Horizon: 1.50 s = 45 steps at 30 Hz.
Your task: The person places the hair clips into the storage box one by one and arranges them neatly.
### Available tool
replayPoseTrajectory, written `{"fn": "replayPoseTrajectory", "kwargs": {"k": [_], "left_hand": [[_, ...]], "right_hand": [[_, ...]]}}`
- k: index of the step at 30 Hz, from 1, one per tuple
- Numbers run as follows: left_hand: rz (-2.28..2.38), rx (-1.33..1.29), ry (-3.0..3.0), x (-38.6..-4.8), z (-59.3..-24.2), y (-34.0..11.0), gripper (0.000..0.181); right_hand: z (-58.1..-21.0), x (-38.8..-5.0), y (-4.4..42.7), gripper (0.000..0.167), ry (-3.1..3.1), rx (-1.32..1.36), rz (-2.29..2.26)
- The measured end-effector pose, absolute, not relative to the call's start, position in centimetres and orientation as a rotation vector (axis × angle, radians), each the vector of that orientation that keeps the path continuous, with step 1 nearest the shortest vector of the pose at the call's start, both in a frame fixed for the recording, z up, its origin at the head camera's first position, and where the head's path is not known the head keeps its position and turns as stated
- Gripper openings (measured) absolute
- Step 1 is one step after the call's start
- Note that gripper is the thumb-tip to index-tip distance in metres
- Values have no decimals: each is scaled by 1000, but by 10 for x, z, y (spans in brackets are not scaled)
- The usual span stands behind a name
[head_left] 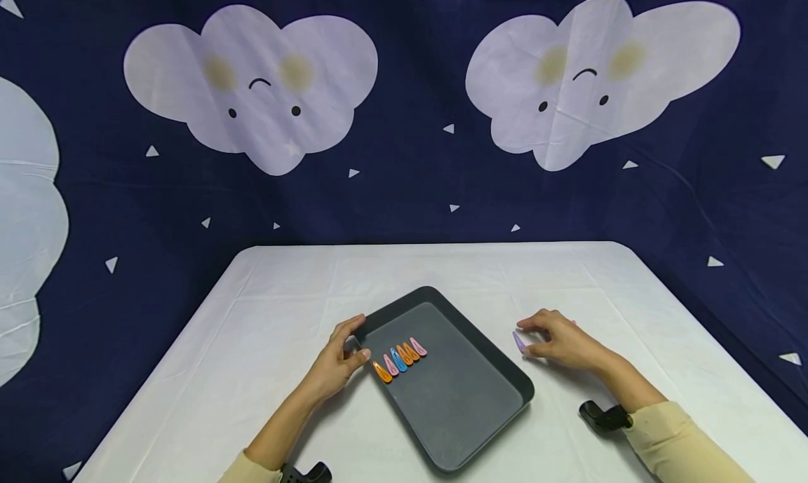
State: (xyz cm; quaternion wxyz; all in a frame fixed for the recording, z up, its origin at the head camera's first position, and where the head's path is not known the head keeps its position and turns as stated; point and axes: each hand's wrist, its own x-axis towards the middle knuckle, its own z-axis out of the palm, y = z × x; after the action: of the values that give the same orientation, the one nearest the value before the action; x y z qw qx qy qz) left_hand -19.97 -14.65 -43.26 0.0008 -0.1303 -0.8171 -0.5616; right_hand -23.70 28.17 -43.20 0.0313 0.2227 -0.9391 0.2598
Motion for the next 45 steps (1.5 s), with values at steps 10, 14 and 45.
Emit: {"fn": "replayPoseTrajectory", "kwargs": {"k": [10,14,45], "left_hand": [[-1728,-421,-2575,-200,-434,-148,59],[-1719,-424,-2581,-200,-434,-148,59],[-1725,-432,-2573,-201,-435,-148,59]], "right_hand": [[-438,-241,283,50,-2864,721,731],[-439,-244,281,52,-2886,700,700],[-435,-248,284,54,-2908,781,750]]}}
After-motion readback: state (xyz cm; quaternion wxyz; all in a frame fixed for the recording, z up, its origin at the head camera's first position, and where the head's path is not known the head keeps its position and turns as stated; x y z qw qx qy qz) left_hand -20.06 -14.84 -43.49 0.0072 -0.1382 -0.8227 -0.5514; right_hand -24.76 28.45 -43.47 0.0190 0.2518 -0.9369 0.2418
